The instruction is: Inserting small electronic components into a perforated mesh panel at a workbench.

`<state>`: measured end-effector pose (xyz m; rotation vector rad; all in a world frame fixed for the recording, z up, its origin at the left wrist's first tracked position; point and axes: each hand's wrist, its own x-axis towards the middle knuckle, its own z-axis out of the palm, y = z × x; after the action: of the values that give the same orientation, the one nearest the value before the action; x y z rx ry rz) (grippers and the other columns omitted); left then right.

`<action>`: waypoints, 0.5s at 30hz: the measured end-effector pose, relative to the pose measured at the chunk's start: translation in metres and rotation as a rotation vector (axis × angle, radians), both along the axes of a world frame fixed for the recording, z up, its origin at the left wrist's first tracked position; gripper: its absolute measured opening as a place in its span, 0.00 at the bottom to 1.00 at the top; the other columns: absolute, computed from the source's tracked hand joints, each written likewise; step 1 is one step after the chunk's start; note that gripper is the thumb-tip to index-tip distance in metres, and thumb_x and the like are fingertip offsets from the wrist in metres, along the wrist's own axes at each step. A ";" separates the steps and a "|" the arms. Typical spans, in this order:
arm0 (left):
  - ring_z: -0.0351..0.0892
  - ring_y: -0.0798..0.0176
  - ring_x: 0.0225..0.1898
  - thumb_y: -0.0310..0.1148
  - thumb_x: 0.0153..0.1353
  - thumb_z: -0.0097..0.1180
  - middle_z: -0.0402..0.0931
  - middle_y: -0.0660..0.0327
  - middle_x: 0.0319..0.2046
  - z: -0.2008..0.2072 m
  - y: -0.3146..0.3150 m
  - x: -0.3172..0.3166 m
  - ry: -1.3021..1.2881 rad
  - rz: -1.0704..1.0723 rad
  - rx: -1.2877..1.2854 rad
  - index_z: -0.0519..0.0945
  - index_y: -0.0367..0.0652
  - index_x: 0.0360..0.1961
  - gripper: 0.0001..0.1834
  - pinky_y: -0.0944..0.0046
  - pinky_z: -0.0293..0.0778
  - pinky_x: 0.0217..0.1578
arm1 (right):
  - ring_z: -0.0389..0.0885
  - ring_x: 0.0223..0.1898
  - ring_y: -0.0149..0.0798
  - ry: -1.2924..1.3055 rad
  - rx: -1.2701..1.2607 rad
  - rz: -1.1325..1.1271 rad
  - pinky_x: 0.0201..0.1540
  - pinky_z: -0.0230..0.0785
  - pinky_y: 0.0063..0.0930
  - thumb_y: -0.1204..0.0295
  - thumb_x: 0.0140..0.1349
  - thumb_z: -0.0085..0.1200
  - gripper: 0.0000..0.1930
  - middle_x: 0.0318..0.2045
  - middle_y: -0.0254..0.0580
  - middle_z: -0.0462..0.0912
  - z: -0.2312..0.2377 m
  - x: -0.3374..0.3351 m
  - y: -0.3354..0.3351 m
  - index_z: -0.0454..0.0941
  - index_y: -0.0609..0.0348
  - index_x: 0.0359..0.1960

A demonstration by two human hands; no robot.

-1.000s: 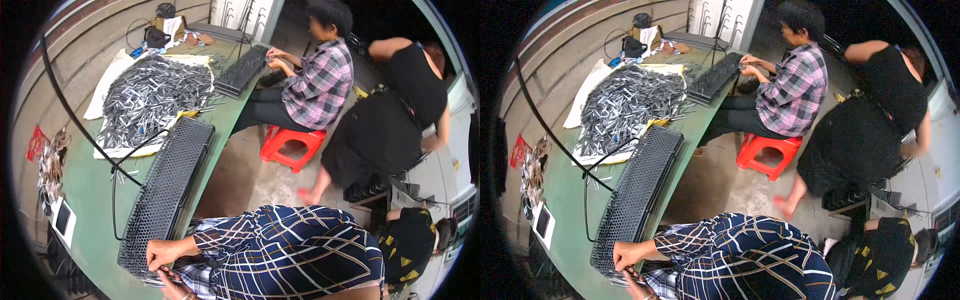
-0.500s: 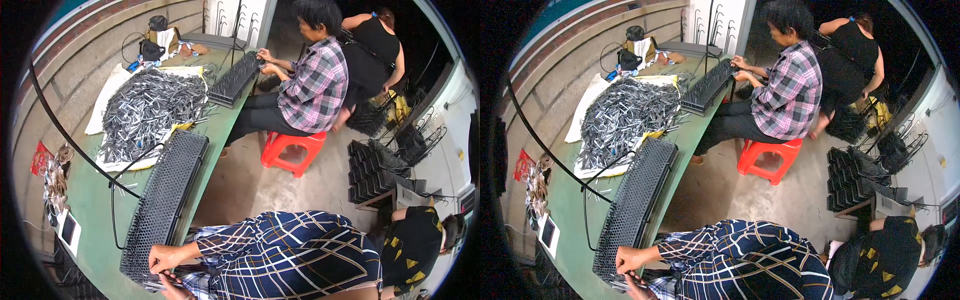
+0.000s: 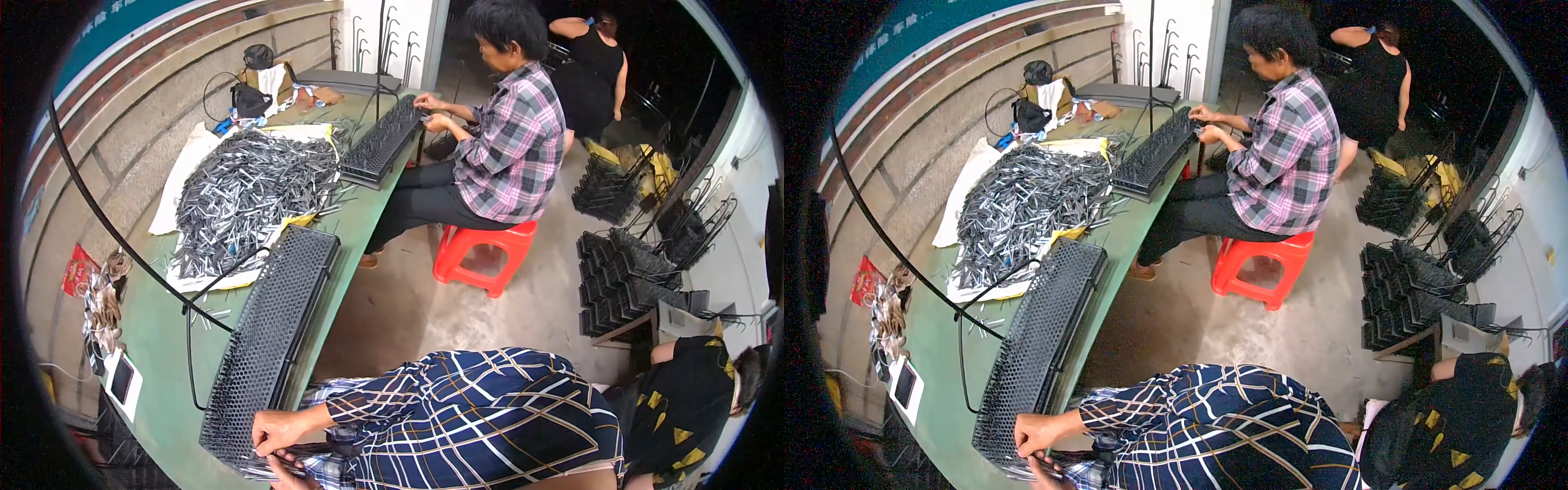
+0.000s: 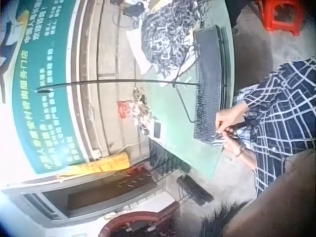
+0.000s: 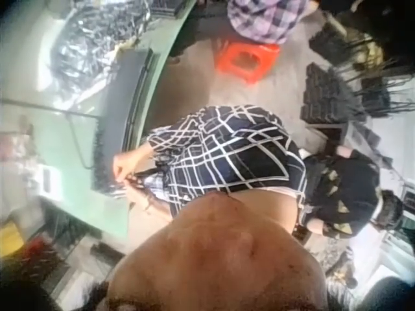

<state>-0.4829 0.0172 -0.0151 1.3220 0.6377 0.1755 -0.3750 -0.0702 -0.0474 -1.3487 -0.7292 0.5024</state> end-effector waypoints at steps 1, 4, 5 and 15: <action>0.69 0.69 0.25 0.37 0.60 0.55 0.72 0.63 0.24 -0.001 -0.001 0.000 -0.003 0.002 -0.006 0.75 0.38 0.31 0.12 0.72 0.64 0.25 | 0.75 0.14 0.28 -0.005 -0.020 0.004 0.18 0.66 0.23 0.72 0.52 0.54 0.10 0.13 0.38 0.78 0.001 0.000 -0.002 0.78 0.70 0.23; 0.69 0.69 0.25 0.37 0.60 0.55 0.72 0.63 0.24 -0.001 -0.006 -0.001 0.005 -0.005 -0.017 0.75 0.38 0.31 0.12 0.71 0.64 0.25 | 0.75 0.14 0.28 0.050 -0.019 -0.011 0.18 0.67 0.24 0.72 0.53 0.54 0.10 0.14 0.39 0.78 0.005 -0.004 -0.007 0.78 0.70 0.24; 0.69 0.69 0.25 0.37 0.59 0.55 0.72 0.63 0.24 0.002 -0.008 -0.001 0.016 -0.012 0.013 0.75 0.37 0.31 0.12 0.71 0.65 0.25 | 0.75 0.14 0.28 0.056 -0.019 -0.019 0.18 0.67 0.24 0.72 0.53 0.54 0.10 0.14 0.39 0.78 0.002 -0.004 -0.008 0.78 0.70 0.24; 0.69 0.68 0.27 0.40 0.60 0.52 0.73 0.61 0.27 0.004 -0.007 -0.009 0.126 -0.022 0.178 0.76 0.34 0.33 0.16 0.69 0.65 0.27 | 0.76 0.15 0.29 0.038 0.035 0.019 0.19 0.67 0.24 0.72 0.54 0.53 0.11 0.14 0.39 0.78 -0.004 -0.010 -0.006 0.78 0.71 0.25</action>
<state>-0.4915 0.0103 -0.0108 1.5199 0.7269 0.1342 -0.3846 -0.0766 -0.0511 -1.2972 -0.7171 0.5265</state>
